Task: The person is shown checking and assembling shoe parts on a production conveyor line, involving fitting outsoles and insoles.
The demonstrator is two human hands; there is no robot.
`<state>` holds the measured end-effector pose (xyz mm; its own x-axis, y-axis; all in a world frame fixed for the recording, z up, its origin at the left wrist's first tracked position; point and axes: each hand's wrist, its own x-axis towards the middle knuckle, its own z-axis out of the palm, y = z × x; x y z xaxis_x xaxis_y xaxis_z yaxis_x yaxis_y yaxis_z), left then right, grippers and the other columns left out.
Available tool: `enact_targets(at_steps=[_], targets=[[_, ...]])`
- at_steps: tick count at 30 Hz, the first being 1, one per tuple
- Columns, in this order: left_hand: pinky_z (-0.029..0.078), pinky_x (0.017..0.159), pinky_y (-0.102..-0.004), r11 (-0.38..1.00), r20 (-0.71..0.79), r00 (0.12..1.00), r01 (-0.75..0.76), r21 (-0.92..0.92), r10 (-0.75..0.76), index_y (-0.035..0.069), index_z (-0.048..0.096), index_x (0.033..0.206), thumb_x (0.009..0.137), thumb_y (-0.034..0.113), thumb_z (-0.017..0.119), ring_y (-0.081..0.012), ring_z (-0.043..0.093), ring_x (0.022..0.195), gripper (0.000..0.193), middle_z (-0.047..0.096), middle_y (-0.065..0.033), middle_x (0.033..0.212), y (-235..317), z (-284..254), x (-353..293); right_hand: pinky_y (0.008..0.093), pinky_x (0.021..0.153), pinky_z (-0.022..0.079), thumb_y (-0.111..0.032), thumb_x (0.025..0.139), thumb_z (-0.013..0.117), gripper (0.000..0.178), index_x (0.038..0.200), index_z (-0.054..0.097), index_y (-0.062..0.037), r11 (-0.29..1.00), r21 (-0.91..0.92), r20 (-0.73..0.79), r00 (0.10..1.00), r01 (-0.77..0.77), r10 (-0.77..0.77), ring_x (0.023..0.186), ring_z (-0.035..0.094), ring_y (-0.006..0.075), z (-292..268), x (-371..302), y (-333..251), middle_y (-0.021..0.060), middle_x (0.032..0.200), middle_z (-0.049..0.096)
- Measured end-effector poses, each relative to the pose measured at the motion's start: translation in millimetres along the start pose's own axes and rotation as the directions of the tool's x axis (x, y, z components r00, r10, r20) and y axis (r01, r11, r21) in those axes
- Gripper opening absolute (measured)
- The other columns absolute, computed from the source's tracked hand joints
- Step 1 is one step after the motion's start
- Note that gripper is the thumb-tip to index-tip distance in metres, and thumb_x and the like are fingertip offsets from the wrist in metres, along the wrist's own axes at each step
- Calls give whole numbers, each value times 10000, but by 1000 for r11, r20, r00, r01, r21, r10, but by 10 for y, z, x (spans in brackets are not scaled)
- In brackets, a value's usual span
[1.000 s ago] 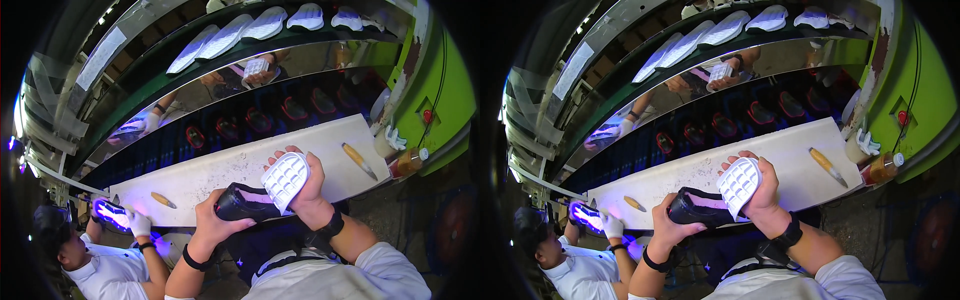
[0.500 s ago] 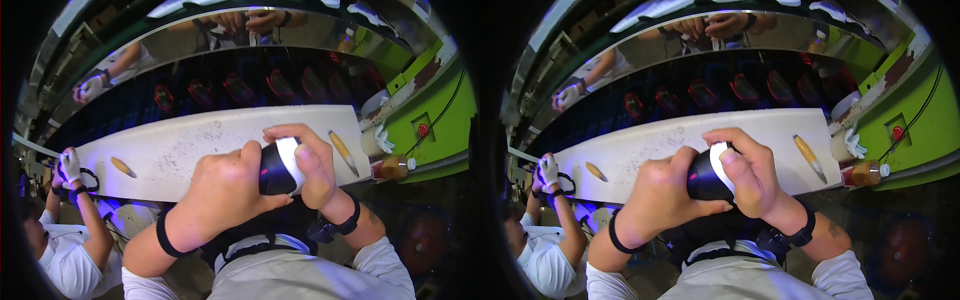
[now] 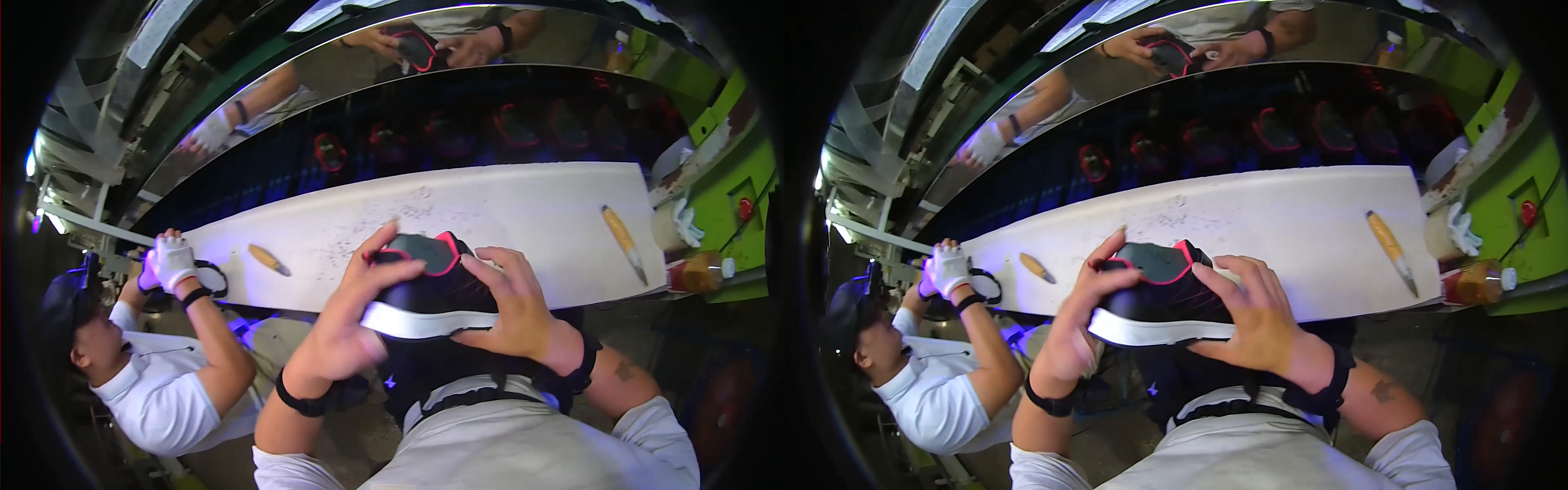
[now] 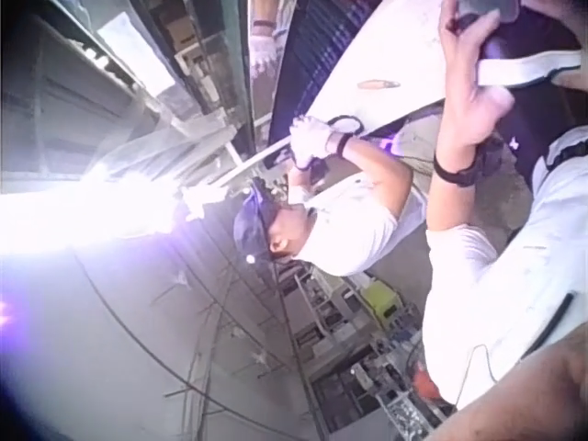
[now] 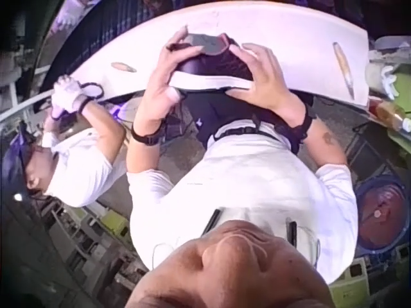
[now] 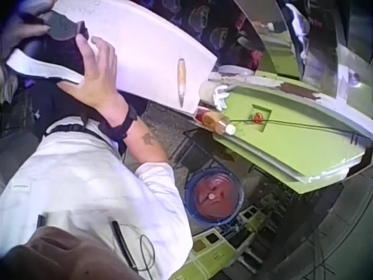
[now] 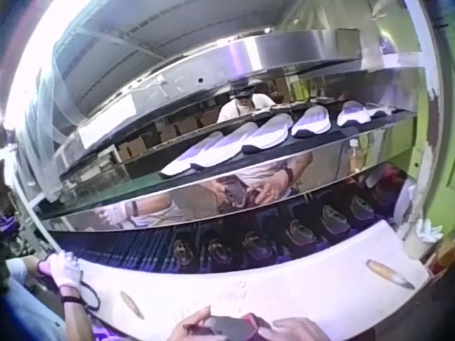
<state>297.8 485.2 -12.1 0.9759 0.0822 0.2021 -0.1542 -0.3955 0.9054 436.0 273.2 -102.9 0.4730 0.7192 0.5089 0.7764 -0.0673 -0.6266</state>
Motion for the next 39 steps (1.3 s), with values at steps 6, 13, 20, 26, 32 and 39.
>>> enact_targets(at_steps=[6,13,20,26,32,39], targets=[[294,1147,-486,953,-166,986,23,303,29,36,632,1277,642,497,878,-429,380,1411,823,368,-336,1499,-293,-95,-471,423,855,549,-252,617,898,909,1405,497,-42,983,185,82,996,13,-29,1003,661,387,314,-16,41,205,1177,626],[527,972,-404,761,-176,920,171,-626,-351,42,294,1526,926,412,690,-253,568,1223,808,504,-181,1413,-905,-445,-53,390,1049,458,-211,754,870,845,1460,455,-7,566,689,389,890,-453,239,1205,608,236,-497,140,287,162,1307,629],[477,1003,-438,823,-754,518,565,-54,-405,-80,538,1294,807,344,770,-472,554,1209,686,560,-342,1291,-2371,-965,1300,336,1089,406,-232,994,624,528,1474,479,-65,850,-513,-549,717,116,-429,1252,571,238,-2903,3031,-282,129,1367,594],[488,1021,-495,643,-761,450,764,55,-468,3,244,1443,767,463,783,-484,548,1212,980,411,-331,1369,-3022,-552,2127,401,1088,414,-260,911,661,448,1323,610,-92,573,-808,-182,867,136,-463,1289,523,344,-3152,4281,-39,185,1353,563],[531,921,-441,813,-804,459,580,-51,-378,2,367,1322,833,194,692,-348,615,1113,618,536,-215,1218,-3178,-926,1984,416,984,468,-184,852,717,313,1155,688,-110,443,-845,-158,651,301,-743,1150,595,346,-1844,4164,-266,137,1222,637],[531,861,-305,889,-496,828,5,-459,-260,-6,613,1085,857,-42,607,-162,645,951,230,656,-45,1030,-1675,-1084,618,437,886,507,-252,818,694,230,958,747,-78,855,-434,42,954,284,-296,956,652,356,-302,3815,158,154,961,692]])
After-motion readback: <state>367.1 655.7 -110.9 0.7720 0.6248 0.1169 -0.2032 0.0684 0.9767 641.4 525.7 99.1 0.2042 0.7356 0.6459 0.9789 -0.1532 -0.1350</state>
